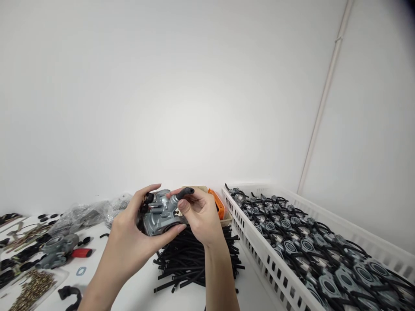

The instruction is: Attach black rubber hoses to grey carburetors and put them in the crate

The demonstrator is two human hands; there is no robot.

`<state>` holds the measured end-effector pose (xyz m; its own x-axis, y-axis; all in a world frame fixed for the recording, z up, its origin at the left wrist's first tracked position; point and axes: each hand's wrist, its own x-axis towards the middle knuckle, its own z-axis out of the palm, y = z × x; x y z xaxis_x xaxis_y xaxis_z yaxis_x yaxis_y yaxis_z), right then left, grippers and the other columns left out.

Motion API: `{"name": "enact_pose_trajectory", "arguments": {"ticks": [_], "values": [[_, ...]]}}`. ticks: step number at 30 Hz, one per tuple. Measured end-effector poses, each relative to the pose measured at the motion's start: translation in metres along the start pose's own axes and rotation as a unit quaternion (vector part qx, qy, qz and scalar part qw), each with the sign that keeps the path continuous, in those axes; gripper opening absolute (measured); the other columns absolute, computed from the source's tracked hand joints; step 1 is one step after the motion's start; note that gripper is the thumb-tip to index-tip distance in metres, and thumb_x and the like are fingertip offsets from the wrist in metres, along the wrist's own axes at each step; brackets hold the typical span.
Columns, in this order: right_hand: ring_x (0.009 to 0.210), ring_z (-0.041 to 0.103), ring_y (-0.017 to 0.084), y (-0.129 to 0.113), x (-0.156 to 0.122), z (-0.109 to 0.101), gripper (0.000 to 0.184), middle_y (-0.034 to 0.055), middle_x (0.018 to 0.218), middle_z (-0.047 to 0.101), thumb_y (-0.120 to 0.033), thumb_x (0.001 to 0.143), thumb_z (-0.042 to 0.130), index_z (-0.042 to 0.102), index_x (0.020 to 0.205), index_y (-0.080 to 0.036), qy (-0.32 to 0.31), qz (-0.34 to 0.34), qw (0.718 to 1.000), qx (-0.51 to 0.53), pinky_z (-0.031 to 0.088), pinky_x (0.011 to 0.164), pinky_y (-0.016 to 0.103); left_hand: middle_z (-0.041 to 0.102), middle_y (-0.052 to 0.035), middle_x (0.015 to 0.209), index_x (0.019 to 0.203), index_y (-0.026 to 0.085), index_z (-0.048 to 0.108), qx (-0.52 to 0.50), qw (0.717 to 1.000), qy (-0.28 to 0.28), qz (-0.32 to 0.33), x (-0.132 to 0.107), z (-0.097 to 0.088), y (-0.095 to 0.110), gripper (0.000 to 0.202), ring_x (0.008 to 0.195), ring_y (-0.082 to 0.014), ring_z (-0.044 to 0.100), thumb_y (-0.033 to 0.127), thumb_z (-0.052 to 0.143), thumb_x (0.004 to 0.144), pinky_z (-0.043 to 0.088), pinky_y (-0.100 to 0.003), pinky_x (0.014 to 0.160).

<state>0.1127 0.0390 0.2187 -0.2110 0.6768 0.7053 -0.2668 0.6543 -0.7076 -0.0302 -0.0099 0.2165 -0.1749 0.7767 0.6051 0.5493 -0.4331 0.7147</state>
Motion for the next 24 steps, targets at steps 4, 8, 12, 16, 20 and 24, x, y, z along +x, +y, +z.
{"name": "enact_pose_trajectory", "arguments": {"ticks": [4,8,12,16,20,24], "values": [[0.086,0.064,0.02,-0.002,-0.003,0.004,0.022,0.008,0.093,0.073,-0.039,0.086,0.065,0.071,0.094,-0.019,0.007,0.011,1.0,-0.003,0.049,0.078,0.032,0.068,-0.003,0.1,0.126,0.031,0.049,0.014,1.0,0.012,0.02,-0.001,0.0,0.0,0.075,0.084,-0.0224,0.066,0.059,0.075,0.062,0.053,-0.034,0.073],[0.086,0.064,0.021,-0.001,-0.005,0.005,0.023,0.0092,0.097,0.073,-0.04,0.086,0.064,0.069,0.095,-0.019,0.016,0.016,1.0,0.003,0.049,0.081,0.034,0.067,-0.0049,0.108,0.125,0.03,0.049,0.028,0.997,0.044,0.048,-0.002,0.003,-0.001,0.072,0.091,-0.0238,0.067,0.06,0.073,0.064,0.054,-0.034,0.077],[0.082,0.063,0.02,0.001,-0.004,0.006,0.024,0.0089,0.093,0.071,-0.039,0.085,0.065,0.069,0.095,-0.018,0.039,0.012,0.999,-0.021,0.05,0.081,0.035,0.067,-0.0053,0.113,0.124,0.029,0.049,0.055,0.993,0.079,0.067,-0.002,0.009,-0.005,0.067,0.097,-0.0256,0.067,0.057,0.072,0.067,0.053,-0.035,0.08],[0.08,0.061,0.019,0.0,-0.004,0.008,0.023,0.0088,0.091,0.07,-0.037,0.086,0.064,0.068,0.096,-0.017,0.053,0.008,0.998,-0.035,0.049,0.08,0.035,0.067,-0.0064,0.113,0.127,0.028,0.046,0.092,0.985,0.107,0.104,-0.003,0.014,-0.011,0.068,0.094,-0.0261,0.068,0.054,0.071,0.07,0.053,-0.035,0.077],[0.084,0.062,0.02,-0.005,-0.007,0.01,0.017,0.0078,0.092,0.07,-0.031,0.087,0.062,0.068,0.096,-0.018,0.077,-0.01,0.995,-0.063,0.048,0.08,0.034,0.066,-0.0084,0.113,0.128,0.026,0.045,0.105,0.979,0.133,0.116,-0.005,0.018,-0.012,0.064,0.091,-0.0254,0.068,0.051,0.068,0.074,0.052,-0.035,0.076],[0.089,0.063,0.02,-0.01,-0.011,0.011,0.017,0.0065,0.094,0.07,-0.033,0.087,0.062,0.068,0.096,-0.02,0.079,-0.004,0.994,-0.079,0.048,0.083,0.034,0.067,-0.0066,0.111,0.126,0.029,0.048,0.08,0.985,0.117,0.1,-0.006,0.013,-0.007,0.065,0.093,-0.0257,0.067,0.054,0.07,0.071,0.054,-0.035,0.076]]}}
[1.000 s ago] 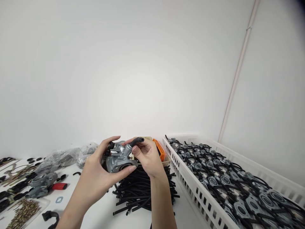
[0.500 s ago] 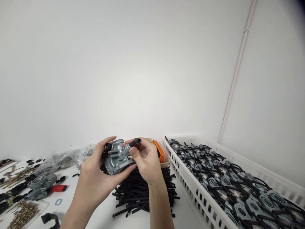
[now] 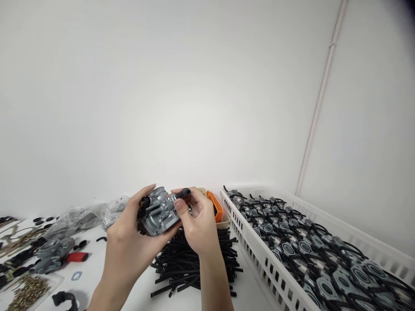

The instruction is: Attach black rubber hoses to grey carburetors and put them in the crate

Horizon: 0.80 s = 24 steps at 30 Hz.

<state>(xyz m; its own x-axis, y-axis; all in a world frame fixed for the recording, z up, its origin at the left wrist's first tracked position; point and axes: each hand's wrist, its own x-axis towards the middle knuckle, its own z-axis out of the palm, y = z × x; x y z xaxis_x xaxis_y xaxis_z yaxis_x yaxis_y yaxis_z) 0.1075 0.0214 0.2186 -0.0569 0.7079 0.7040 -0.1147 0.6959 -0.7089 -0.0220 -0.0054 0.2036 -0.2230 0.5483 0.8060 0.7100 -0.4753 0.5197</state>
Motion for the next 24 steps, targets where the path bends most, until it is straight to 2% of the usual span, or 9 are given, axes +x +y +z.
{"name": "enact_pose_trajectory", "arguments": {"ticks": [4,8,11,14,18,21,24], "values": [[0.091,0.063,0.021,0.0,0.002,-0.007,0.02,0.0054,0.093,0.071,-0.038,0.082,0.07,0.07,0.094,-0.022,-0.02,0.012,1.0,0.005,0.047,0.086,0.035,0.067,-0.0034,0.106,0.124,0.032,0.051,-0.07,0.992,-0.077,-0.075,0.005,-0.01,0.006,0.072,0.091,-0.0248,0.067,0.06,0.074,0.062,0.054,-0.036,0.08],[0.092,0.064,0.021,0.004,0.008,-0.017,0.016,0.0053,0.095,0.072,-0.035,0.076,0.075,0.072,0.087,-0.024,0.005,-0.018,0.997,0.074,0.046,0.085,0.036,0.068,-0.0035,0.097,0.124,0.03,0.052,-0.102,0.981,-0.142,-0.087,0.007,-0.013,0.006,0.074,0.083,-0.0236,0.066,0.055,0.077,0.059,0.055,-0.035,0.074],[0.086,0.064,0.021,0.004,0.009,-0.02,0.011,0.0042,0.085,0.071,-0.031,0.075,0.076,0.072,0.079,-0.022,0.005,-0.012,0.995,0.095,0.047,0.082,0.035,0.068,-0.0053,0.098,0.124,0.028,0.053,-0.148,0.966,-0.19,-0.097,0.009,-0.009,0.001,0.074,0.082,-0.0241,0.066,0.05,0.079,0.058,0.054,-0.036,0.072],[0.079,0.063,0.02,0.003,0.009,-0.019,0.011,0.0034,0.076,0.07,-0.033,0.077,0.074,0.072,0.077,-0.022,-0.008,-0.01,0.993,0.113,0.049,0.077,0.034,0.069,-0.0065,0.103,0.122,0.027,0.055,-0.214,0.941,-0.236,-0.111,0.012,-0.005,-0.006,0.072,0.086,-0.0252,0.066,0.048,0.079,0.057,0.053,-0.036,0.076],[0.076,0.063,0.02,0.006,0.01,-0.014,0.02,0.0031,0.071,0.07,-0.042,0.077,0.074,0.072,0.075,-0.022,-0.029,-0.013,0.985,0.167,0.052,0.075,0.033,0.066,-0.0076,0.118,0.12,0.027,0.058,-0.31,0.892,-0.307,-0.12,0.018,-0.003,-0.015,0.07,0.102,-0.0278,0.064,0.046,0.079,0.057,0.053,-0.035,0.084],[0.072,0.063,0.019,0.01,0.013,-0.011,0.025,0.0025,0.068,0.069,-0.047,0.074,0.076,0.071,0.073,-0.022,-0.04,0.008,0.98,0.195,0.053,0.075,0.034,0.065,-0.0085,0.121,0.121,0.026,0.059,-0.351,0.863,-0.33,-0.15,0.021,-0.002,-0.019,0.071,0.102,-0.0299,0.065,0.045,0.079,0.056,0.055,-0.036,0.081],[0.07,0.065,0.019,0.014,0.015,-0.01,0.027,0.0023,0.068,0.07,-0.047,0.071,0.078,0.071,0.073,-0.021,-0.033,0.026,0.98,0.194,0.053,0.077,0.036,0.066,-0.0098,0.12,0.121,0.025,0.06,-0.349,0.867,-0.319,-0.157,0.021,0.0,-0.02,0.071,0.099,-0.0307,0.066,0.045,0.079,0.056,0.056,-0.038,0.079]]}}
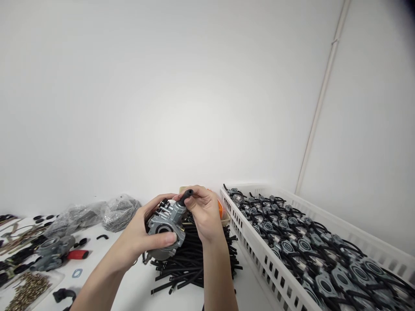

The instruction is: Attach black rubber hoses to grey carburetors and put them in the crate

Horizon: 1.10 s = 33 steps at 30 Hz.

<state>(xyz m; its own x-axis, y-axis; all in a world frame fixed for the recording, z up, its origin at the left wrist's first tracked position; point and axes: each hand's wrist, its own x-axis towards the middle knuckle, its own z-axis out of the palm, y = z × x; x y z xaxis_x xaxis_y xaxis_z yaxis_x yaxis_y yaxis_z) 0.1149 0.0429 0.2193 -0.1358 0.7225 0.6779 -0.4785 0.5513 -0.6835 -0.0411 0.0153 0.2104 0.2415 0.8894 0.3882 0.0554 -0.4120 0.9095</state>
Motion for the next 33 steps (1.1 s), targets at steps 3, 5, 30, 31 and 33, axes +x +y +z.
{"name": "enact_pose_trajectory", "arguments": {"ticks": [3,5,30,31,33], "values": [[0.072,0.067,0.02,0.002,0.001,-0.001,0.029,0.0027,0.068,0.072,-0.047,0.067,0.081,0.07,0.071,-0.021,0.016,0.008,1.0,-0.001,0.053,0.08,0.037,0.067,-0.0101,0.118,0.122,0.026,0.061,0.024,0.999,0.021,0.007,0.0,0.0,0.0,0.071,0.095,-0.0297,0.067,0.044,0.079,0.056,0.057,-0.038,0.077],[0.074,0.068,0.021,0.004,0.002,-0.002,0.029,0.0032,0.069,0.073,-0.046,0.065,0.082,0.069,0.07,-0.021,0.03,0.008,1.0,-0.006,0.052,0.081,0.037,0.068,-0.0099,0.116,0.121,0.026,0.061,0.033,0.999,0.035,0.007,0.0,0.0,0.0,0.07,0.093,-0.0291,0.067,0.044,0.08,0.056,0.057,-0.038,0.077],[0.092,0.068,0.018,0.037,0.017,-0.045,0.022,0.0049,0.103,0.075,-0.034,0.084,0.062,0.074,0.098,-0.021,-0.068,0.139,0.889,-0.431,0.05,0.084,0.028,0.067,-0.007,0.11,0.101,0.018,0.066,-0.288,0.824,0.481,0.085,0.016,-0.047,0.0,0.068,0.091,-0.0176,0.066,0.072,0.027,0.086,0.057,-0.024,0.058],[0.09,0.069,0.018,0.05,0.018,-0.044,0.023,0.004,0.104,0.075,-0.034,0.082,0.065,0.074,0.099,-0.023,-0.131,0.188,0.85,-0.474,0.05,0.082,0.027,0.068,-0.0073,0.109,0.098,0.017,0.067,-0.291,0.813,0.495,0.097,0.015,-0.05,0.001,0.07,0.095,-0.0189,0.066,0.072,0.025,0.086,0.058,-0.024,0.06],[0.08,0.07,0.02,0.079,0.019,-0.042,0.023,0.0033,0.092,0.078,-0.027,0.063,0.08,0.078,0.086,-0.023,-0.213,0.261,0.796,-0.502,0.051,0.072,0.026,0.068,-0.0054,0.112,0.095,0.02,0.068,-0.294,0.802,0.509,0.105,0.011,-0.055,0.003,0.065,0.105,-0.021,0.064,0.067,0.024,0.089,0.059,-0.028,0.066]]}}
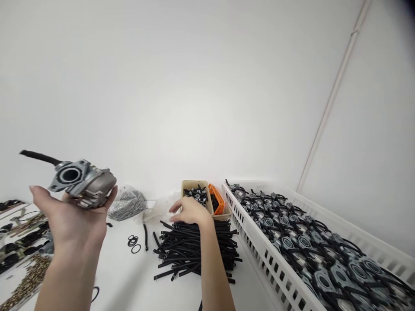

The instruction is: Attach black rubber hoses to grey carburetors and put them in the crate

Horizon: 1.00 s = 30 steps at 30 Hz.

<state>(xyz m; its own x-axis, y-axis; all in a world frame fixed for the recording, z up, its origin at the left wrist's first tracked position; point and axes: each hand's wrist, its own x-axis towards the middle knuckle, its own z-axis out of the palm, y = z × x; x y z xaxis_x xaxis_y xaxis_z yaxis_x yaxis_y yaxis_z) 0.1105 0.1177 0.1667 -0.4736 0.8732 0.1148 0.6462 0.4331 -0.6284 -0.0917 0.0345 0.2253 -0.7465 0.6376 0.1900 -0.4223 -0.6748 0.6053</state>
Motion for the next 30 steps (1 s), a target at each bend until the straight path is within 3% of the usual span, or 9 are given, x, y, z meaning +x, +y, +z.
{"name": "enact_pose_trajectory", "arguments": {"ticks": [6,9,12,14,16,18,20,25,30], "values": [[0.048,0.062,0.02,0.011,0.042,0.051,0.03,-0.0025,0.038,0.059,-0.007,0.03,0.088,0.061,0.035,-0.02,-0.074,0.055,0.995,-0.027,0.048,0.054,0.028,0.064,0.0039,0.126,0.099,0.032,0.066,0.016,1.0,-0.011,-0.004,0.007,-0.011,0.005,0.05,0.121,-0.0218,0.057,0.065,0.03,0.091,0.058,-0.039,0.088],[0.057,0.066,0.02,0.005,0.039,0.043,0.02,0.0002,0.052,0.069,-0.01,0.045,0.086,0.069,0.049,-0.02,0.011,0.027,0.999,0.013,0.05,0.061,0.027,0.066,0.0052,0.123,0.099,0.032,0.063,-0.004,1.0,-0.002,-0.002,0.01,-0.011,0.001,0.039,0.12,-0.0213,0.058,0.065,0.048,0.086,0.057,-0.039,0.092],[0.081,0.067,0.016,-0.008,0.022,0.017,0.018,0.0054,0.094,0.075,-0.03,0.081,0.066,0.075,0.093,-0.02,0.168,-0.012,0.983,0.068,0.051,0.076,0.026,0.068,0.0031,0.119,0.101,0.028,0.063,-0.024,0.999,-0.024,-0.035,0.008,-0.006,-0.001,0.041,0.116,-0.0208,0.061,0.064,0.054,0.083,0.059,-0.035,0.088],[0.084,0.064,0.016,-0.017,0.008,-0.001,0.033,0.009,0.101,0.072,-0.041,0.09,0.054,0.068,0.107,-0.016,0.321,-0.031,0.938,0.131,0.051,0.073,0.027,0.068,-0.0007,0.119,0.105,0.024,0.064,-0.023,0.998,-0.037,-0.052,0.003,0.0,-0.001,0.048,0.108,-0.0216,0.065,0.064,0.051,0.085,0.061,-0.031,0.079],[0.066,0.06,0.014,-0.024,-0.006,-0.014,0.035,0.0037,0.076,0.067,-0.045,0.086,0.059,0.065,0.1,-0.015,0.507,-0.07,0.818,0.261,0.048,0.059,0.025,0.067,-0.0027,0.12,0.107,0.021,0.066,-0.028,0.996,-0.047,-0.065,-0.004,0.006,-0.002,0.05,0.102,-0.0204,0.067,0.063,0.047,0.087,0.062,-0.027,0.07],[0.05,0.052,0.01,-0.03,-0.019,-0.022,0.03,-0.0044,0.058,0.057,-0.045,0.084,0.062,0.061,0.095,-0.017,0.59,-0.113,0.712,0.363,0.043,0.049,0.022,0.066,-0.0021,0.121,0.104,0.023,0.068,-0.046,0.994,-0.05,-0.082,-0.011,0.011,-0.003,0.045,0.1,-0.0183,0.067,0.059,0.047,0.089,0.062,-0.025,0.068],[0.051,0.056,0.01,-0.037,-0.028,-0.025,0.027,-0.0041,0.059,0.061,-0.042,0.084,0.065,0.059,0.095,-0.018,0.571,-0.153,0.694,0.411,0.046,0.051,0.022,0.067,-0.0021,0.119,0.099,0.024,0.07,-0.061,0.993,-0.035,-0.096,-0.016,0.013,-0.005,0.038,0.101,-0.0174,0.066,0.055,0.052,0.088,0.062,-0.025,0.068],[0.09,0.07,0.021,-0.053,-0.031,-0.016,0.04,0.0102,0.099,0.074,-0.05,0.083,0.064,0.066,0.105,-0.017,0.382,-0.241,0.763,0.463,0.054,0.083,0.036,0.069,-0.0044,0.114,0.096,0.023,0.072,-0.059,0.991,-0.033,-0.115,-0.021,0.013,-0.009,0.033,0.098,-0.0194,0.068,0.051,0.056,0.087,0.063,-0.027,0.068],[0.077,0.069,0.018,-0.062,-0.016,0.001,0.022,0.0064,0.078,0.075,-0.037,0.075,0.074,0.07,0.077,-0.016,0.385,-0.176,0.741,0.521,0.055,0.074,0.032,0.07,-0.0065,0.109,0.099,0.02,0.071,-0.048,0.987,-0.056,-0.146,-0.024,0.014,-0.01,0.033,0.09,-0.0266,0.072,0.048,0.058,0.086,0.063,-0.03,0.065]]}}
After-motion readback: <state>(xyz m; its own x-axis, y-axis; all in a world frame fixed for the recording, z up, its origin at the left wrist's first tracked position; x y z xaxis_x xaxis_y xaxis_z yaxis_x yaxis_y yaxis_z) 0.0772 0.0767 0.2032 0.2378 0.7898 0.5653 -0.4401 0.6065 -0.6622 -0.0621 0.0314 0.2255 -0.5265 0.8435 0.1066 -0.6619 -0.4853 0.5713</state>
